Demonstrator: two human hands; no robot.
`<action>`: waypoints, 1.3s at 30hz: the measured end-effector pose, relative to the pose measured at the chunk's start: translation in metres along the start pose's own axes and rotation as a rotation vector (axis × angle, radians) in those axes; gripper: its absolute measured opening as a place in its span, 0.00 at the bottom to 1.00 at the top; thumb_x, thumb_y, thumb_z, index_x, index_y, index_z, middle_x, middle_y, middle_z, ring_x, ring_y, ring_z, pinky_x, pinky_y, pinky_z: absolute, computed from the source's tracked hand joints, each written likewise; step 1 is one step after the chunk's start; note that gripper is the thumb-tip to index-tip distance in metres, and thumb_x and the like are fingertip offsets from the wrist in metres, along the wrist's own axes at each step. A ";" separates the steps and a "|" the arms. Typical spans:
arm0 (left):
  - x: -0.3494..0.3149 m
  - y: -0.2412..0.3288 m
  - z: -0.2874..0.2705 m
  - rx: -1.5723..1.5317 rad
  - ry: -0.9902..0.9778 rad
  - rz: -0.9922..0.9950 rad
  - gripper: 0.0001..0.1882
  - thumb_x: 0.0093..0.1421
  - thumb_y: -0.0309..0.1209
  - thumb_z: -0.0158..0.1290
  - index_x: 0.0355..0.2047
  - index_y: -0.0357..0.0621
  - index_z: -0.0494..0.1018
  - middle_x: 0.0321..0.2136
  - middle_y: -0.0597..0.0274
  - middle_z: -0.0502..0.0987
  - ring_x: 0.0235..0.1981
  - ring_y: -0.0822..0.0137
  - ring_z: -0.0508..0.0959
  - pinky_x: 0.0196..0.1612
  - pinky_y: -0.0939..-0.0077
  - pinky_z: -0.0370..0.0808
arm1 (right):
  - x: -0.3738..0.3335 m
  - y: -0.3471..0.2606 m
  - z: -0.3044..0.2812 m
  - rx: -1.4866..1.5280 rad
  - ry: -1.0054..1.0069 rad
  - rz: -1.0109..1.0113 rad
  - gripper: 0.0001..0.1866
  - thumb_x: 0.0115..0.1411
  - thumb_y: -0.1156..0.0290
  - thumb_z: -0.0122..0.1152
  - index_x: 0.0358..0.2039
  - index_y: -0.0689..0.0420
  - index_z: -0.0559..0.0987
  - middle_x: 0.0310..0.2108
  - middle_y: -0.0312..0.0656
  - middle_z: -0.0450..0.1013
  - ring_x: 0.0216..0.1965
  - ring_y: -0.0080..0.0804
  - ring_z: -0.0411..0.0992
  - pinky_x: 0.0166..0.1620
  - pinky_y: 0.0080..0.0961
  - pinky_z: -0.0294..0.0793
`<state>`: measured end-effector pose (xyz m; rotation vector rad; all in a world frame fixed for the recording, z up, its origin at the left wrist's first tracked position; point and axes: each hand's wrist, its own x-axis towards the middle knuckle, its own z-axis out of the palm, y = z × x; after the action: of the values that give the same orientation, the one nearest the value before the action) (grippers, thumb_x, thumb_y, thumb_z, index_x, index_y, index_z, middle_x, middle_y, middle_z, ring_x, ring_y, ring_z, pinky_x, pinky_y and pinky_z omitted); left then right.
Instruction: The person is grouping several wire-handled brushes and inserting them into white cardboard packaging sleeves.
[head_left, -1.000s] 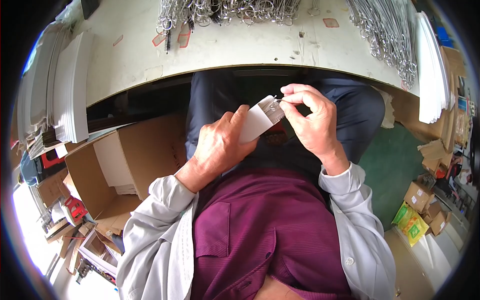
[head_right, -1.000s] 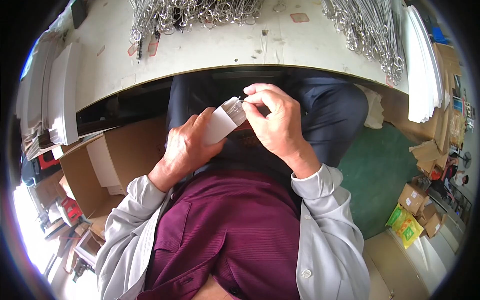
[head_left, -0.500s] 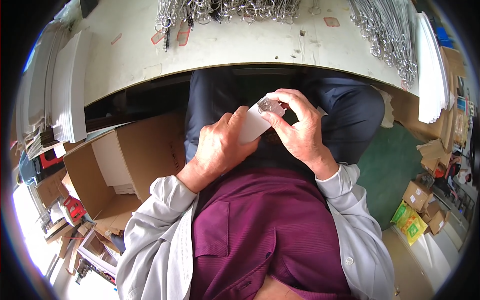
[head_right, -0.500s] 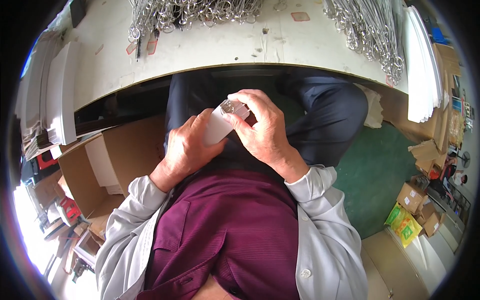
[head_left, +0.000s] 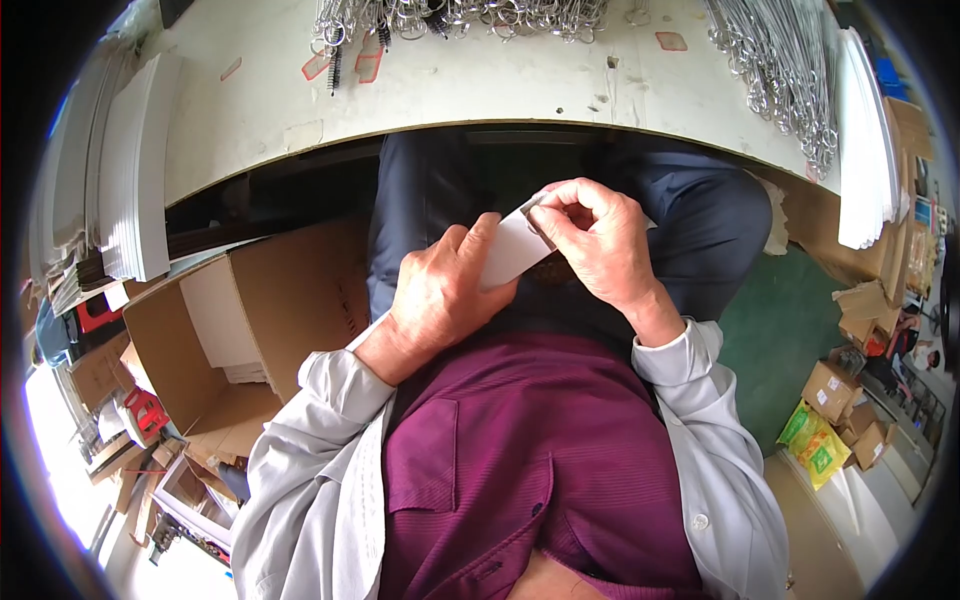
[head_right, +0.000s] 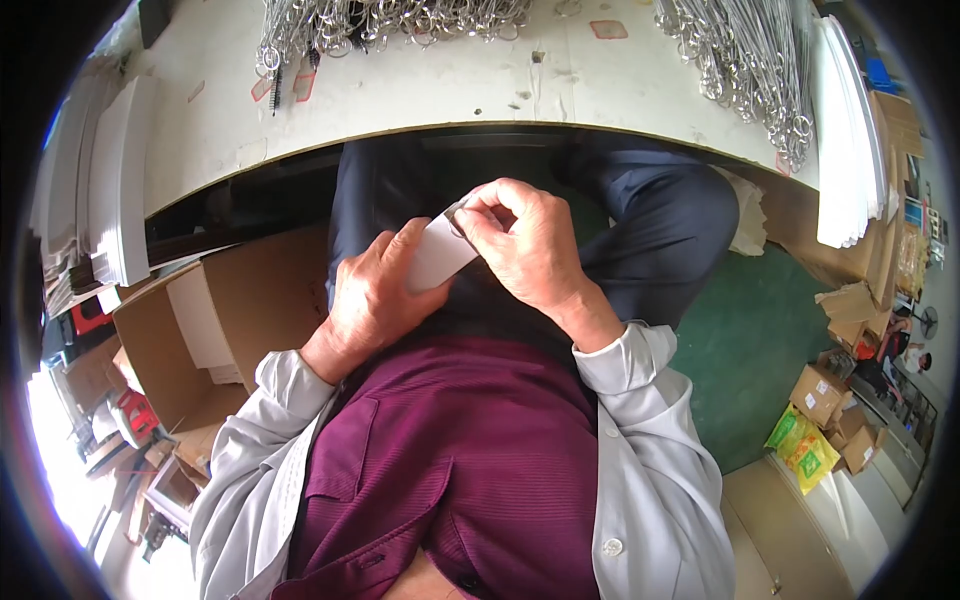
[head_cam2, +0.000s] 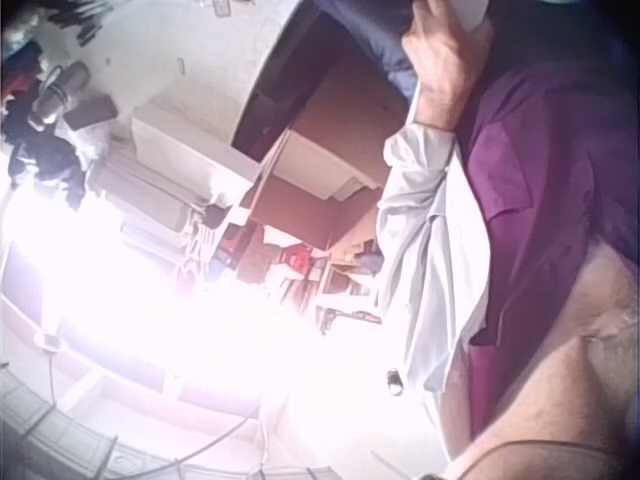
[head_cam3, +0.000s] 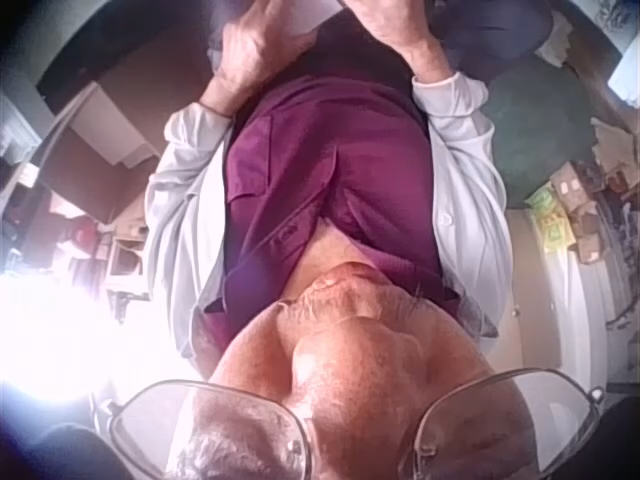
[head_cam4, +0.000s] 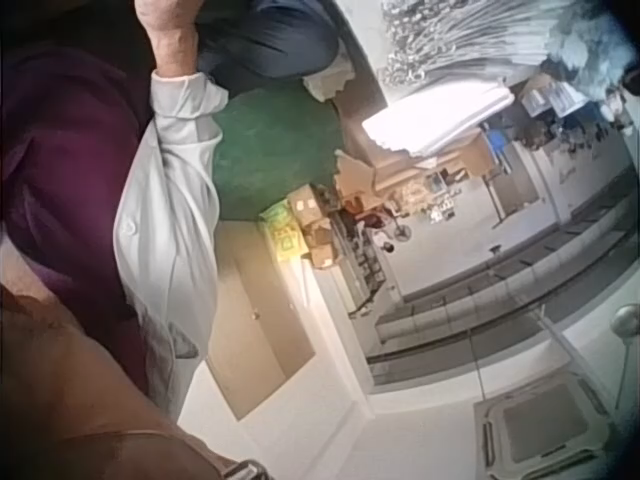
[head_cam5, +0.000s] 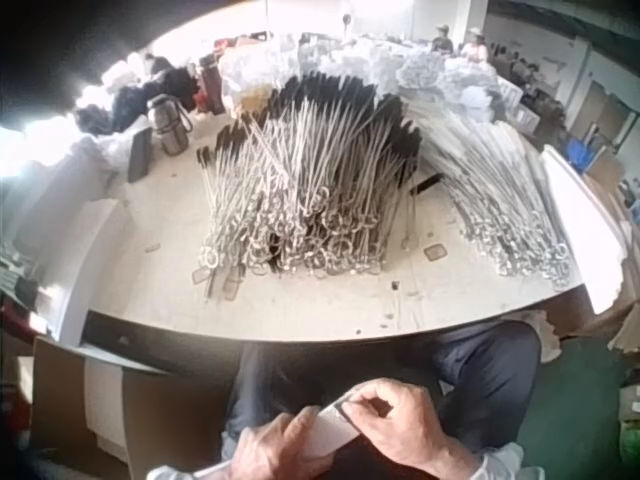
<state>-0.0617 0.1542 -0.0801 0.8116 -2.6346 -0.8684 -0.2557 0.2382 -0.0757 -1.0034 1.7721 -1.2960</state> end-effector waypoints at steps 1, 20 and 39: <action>0.000 0.000 0.000 -0.001 0.000 -0.002 0.35 0.48 0.34 0.70 0.56 0.42 0.72 0.31 0.53 0.80 0.29 0.50 0.84 0.31 0.57 0.83 | 0.000 0.000 -0.003 -0.018 -0.037 0.041 0.05 0.59 0.79 0.71 0.34 0.62 0.82 0.33 0.42 0.80 0.30 0.24 0.79 0.33 0.21 0.79; -0.003 0.000 0.002 -0.102 -0.065 -0.062 0.33 0.46 0.32 0.72 0.53 0.41 0.74 0.35 0.48 0.82 0.35 0.47 0.85 0.38 0.58 0.84 | -0.004 0.010 -0.009 -0.359 -0.091 -0.451 0.07 0.59 0.79 0.67 0.39 0.62 0.82 0.44 0.46 0.80 0.38 0.45 0.81 0.41 0.34 0.83; 0.003 0.000 -0.001 -0.148 -0.031 -0.095 0.36 0.45 0.32 0.73 0.55 0.38 0.73 0.37 0.48 0.82 0.36 0.50 0.85 0.39 0.61 0.84 | -0.018 0.011 0.005 -0.273 0.055 -0.406 0.10 0.65 0.78 0.63 0.47 0.64 0.81 0.53 0.55 0.78 0.47 0.46 0.81 0.47 0.32 0.81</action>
<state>-0.0634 0.1520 -0.0789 0.8973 -2.5386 -1.0946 -0.2450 0.2546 -0.0854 -1.5576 1.8858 -1.3499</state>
